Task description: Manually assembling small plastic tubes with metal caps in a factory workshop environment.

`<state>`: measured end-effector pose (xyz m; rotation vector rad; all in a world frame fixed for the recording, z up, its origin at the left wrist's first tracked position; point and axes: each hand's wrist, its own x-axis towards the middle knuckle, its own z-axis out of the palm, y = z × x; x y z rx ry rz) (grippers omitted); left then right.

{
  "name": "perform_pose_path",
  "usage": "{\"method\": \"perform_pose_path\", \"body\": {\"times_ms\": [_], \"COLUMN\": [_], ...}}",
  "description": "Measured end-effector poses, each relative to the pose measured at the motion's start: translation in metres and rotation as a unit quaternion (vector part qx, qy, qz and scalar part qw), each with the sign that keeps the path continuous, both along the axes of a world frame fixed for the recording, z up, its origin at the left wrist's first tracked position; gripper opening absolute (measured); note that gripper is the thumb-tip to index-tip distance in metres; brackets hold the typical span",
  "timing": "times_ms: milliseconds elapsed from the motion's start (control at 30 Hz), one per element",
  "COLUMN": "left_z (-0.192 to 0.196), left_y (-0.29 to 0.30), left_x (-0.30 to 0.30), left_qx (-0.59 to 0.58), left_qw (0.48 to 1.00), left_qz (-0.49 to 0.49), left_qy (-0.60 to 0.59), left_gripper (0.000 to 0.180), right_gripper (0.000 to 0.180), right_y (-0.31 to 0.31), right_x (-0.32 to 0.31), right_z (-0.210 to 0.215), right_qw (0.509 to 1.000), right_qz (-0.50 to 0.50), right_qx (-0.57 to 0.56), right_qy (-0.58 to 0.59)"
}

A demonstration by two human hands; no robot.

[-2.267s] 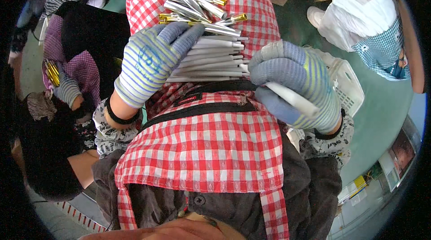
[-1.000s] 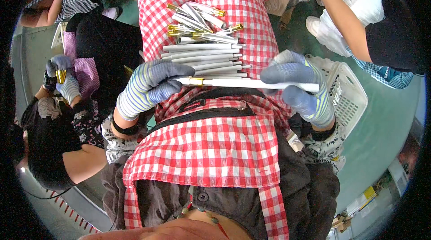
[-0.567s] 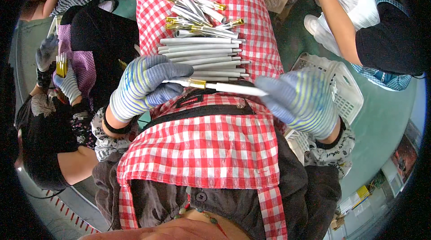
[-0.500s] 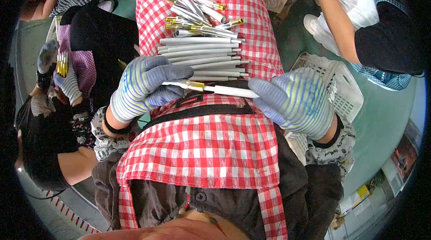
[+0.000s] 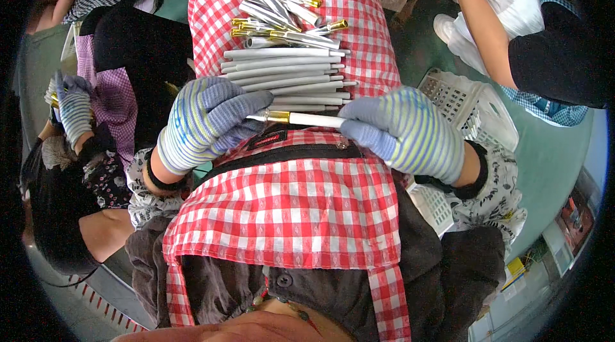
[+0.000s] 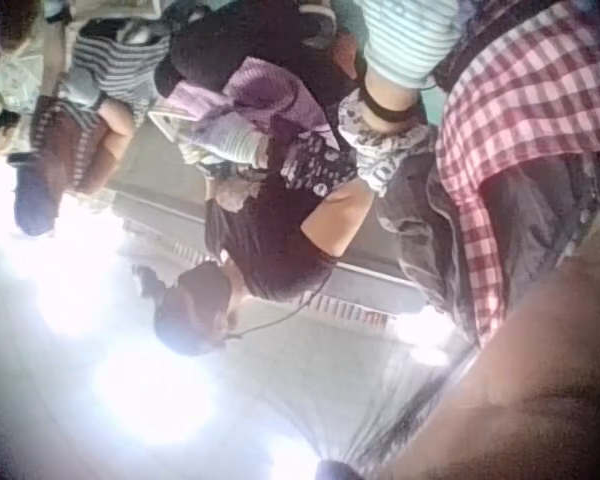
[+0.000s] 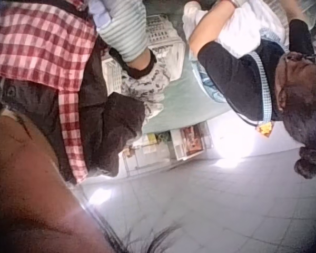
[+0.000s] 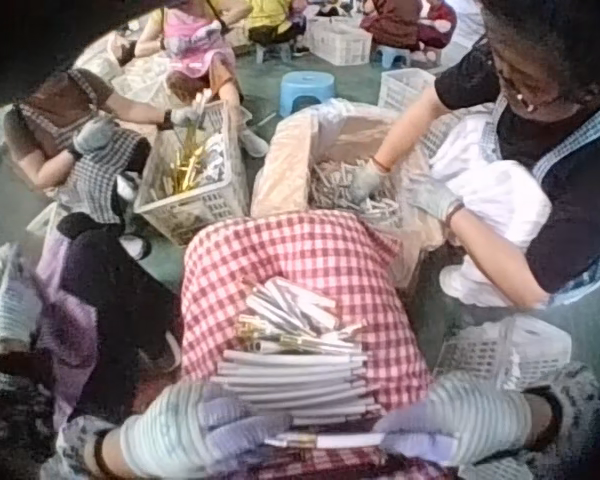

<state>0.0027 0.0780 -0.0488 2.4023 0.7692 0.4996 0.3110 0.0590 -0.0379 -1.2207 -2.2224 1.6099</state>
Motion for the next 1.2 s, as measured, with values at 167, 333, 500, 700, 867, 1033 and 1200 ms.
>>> {"method": "perform_pose_path", "body": {"times_ms": [167, 333, 500, 700, 867, 1033, 1200], "left_z": [0.002, 0.002, -0.016, 0.010, 0.000, -0.022, -0.018], "left_y": [-0.002, 0.002, 0.005, 0.010, 0.025, 0.032, 0.033], "left_x": [0.002, 0.019, 0.070, 0.115, 0.107, 0.104, 0.101], "left_qx": [0.073, 0.112, 0.089, 0.022, 0.100, 0.109, 0.114], "left_qw": [0.996, 0.992, 0.989, 0.993, 0.982, 0.960, 0.960], "left_qz": [-0.026, -0.035, -0.086, -0.054, -0.048, -0.040, -0.053], "left_qy": [0.045, 0.049, 0.083, 0.104, 0.155, 0.254, 0.251], "left_gripper": [0.038, 0.041, 0.046, 0.046, 0.047, 0.043, 0.041], "right_gripper": [0.032, 0.028, 0.025, 0.021, 0.020, 0.014, 0.017], "right_y": [0.005, 0.009, -0.001, -0.032, -0.132, -0.209, -0.197], "right_x": [0.000, 0.012, 0.031, 0.126, 0.228, 0.269, 0.245], "right_z": [-0.009, -0.010, -0.042, -0.062, -0.121, -0.168, -0.179], "right_qw": [0.977, 0.968, 0.968, 0.939, 0.867, 0.813, 0.719], "right_qz": [-0.019, -0.015, 0.095, -0.093, -0.417, -0.528, -0.693], "right_qx": [-0.202, -0.251, 0.234, 0.329, 0.250, 0.158, -0.037], "right_qy": [0.067, 0.012, -0.013, -0.037, -0.109, -0.191, -0.017]}}
